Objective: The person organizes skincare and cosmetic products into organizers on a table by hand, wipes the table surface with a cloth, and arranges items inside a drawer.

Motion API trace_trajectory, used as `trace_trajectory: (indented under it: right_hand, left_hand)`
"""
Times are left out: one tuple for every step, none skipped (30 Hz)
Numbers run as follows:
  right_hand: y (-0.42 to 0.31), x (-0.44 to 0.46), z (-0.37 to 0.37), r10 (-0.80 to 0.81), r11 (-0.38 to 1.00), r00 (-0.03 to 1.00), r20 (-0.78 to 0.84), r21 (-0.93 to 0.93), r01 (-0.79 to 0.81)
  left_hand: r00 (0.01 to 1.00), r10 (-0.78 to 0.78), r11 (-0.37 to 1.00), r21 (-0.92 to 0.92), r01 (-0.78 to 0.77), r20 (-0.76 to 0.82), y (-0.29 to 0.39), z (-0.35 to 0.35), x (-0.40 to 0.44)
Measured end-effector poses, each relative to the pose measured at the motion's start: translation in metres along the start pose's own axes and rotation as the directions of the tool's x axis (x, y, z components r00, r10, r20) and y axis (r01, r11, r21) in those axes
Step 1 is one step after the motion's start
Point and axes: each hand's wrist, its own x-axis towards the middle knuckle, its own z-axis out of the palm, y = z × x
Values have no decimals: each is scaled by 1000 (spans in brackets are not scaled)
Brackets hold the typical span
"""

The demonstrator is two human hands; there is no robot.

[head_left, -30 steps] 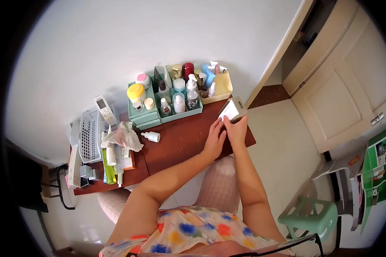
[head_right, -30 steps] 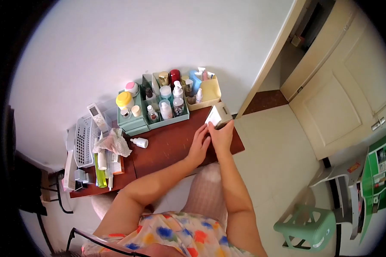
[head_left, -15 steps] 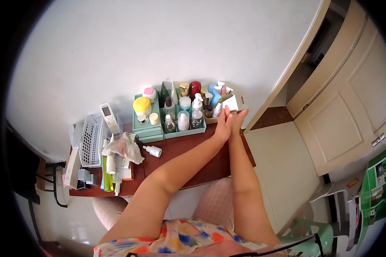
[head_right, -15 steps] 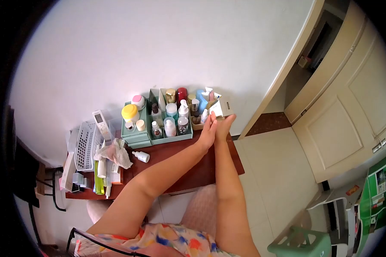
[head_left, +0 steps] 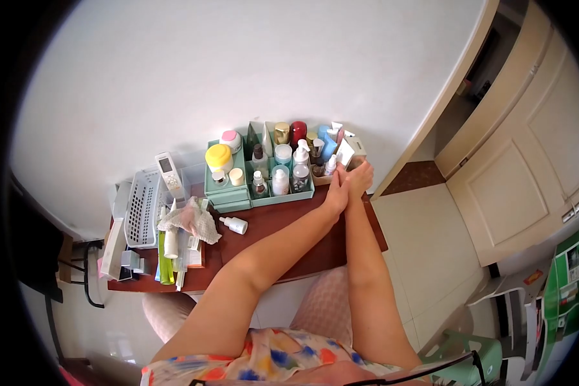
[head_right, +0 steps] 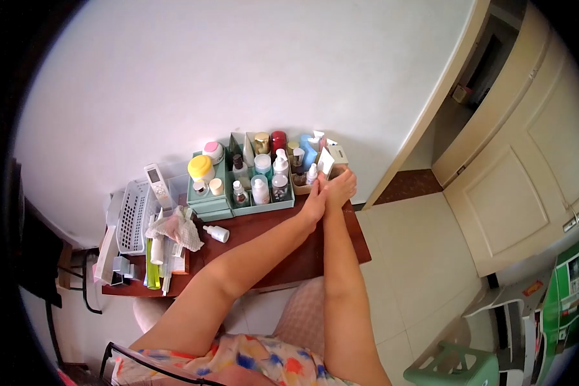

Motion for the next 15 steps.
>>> trace_trajectory:
  right_hand:
    - [1, -2, -2, 27, 1000, 1000, 10, -13, -27]
    - [3, -4, -4, -17, 999, 999, -47, 39, 19]
    - [16, -7, 3, -60, 994, 993, -104, 87, 69]
    - [19, -9, 0, -104, 983, 982, -160, 132, 125]
    - [25, -15, -5, -101, 975, 987, -121, 185, 122]
    - [24, -22, -17, -152, 957, 981, -124, 228, 177]
    - [20, -29, -32, -202, 934, 971, -129, 273, 231]
    - [14, -37, -47, -256, 904, 958, -132, 318, 286]
    - [-3, -49, -73, -265, 889, 960, -85, 364, 278]
    - [-15, -59, -90, -264, 870, 963, -50, 420, 260]
    - [-28, -69, -104, -287, 838, 958, -11, 483, 256]
    - [-42, -78, -116, -307, 801, 951, 19, 544, 248]
    - [-55, -87, -125, -361, 797, 932, 33, 529, 290]
    - [-70, -98, -131, -379, 756, 915, 137, 616, 222]
    - [-87, -110, -135, -406, 710, 884, 232, 689, 146]
  left_hand:
    - [1000, -9, 1000, 1, 9, -19, 2, 2, -3]
    - [1000, -18, 1000, 2, 18, 20, 4, 2, -8]
    - [998, -27, 1000, 1, 27, 57, 5, 1, -12]
    - [995, -34, 999, -3, 35, 92, 9, 1, -19]
    - [994, -12, 1000, -4, 13, 104, 10, 0, -29]
    - [990, 6, 1000, -3, -6, 138, 11, -2, -39]
    - [985, 27, 1000, -3, -27, 171, 11, -6, -49]
    - [979, 49, 999, -7, -48, 198, 12, -10, -59]
    - [970, 44, 999, -7, -44, 238, 22, -18, -76]
    - [972, 20, 999, 28, -27, 236, 38, -26, -97]
    - [965, 19, 1000, 0, -19, 261, 50, -38, -114]
    - [956, 21, 1000, -23, -15, 291, 59, -52, -129]
    - [950, 88, 996, -28, -84, 299, 66, -69, -142]
    - [939, 152, 988, -34, -149, 308, 70, -87, -157]
    - [923, 219, 975, -38, -219, 317, 74, -106, -170]
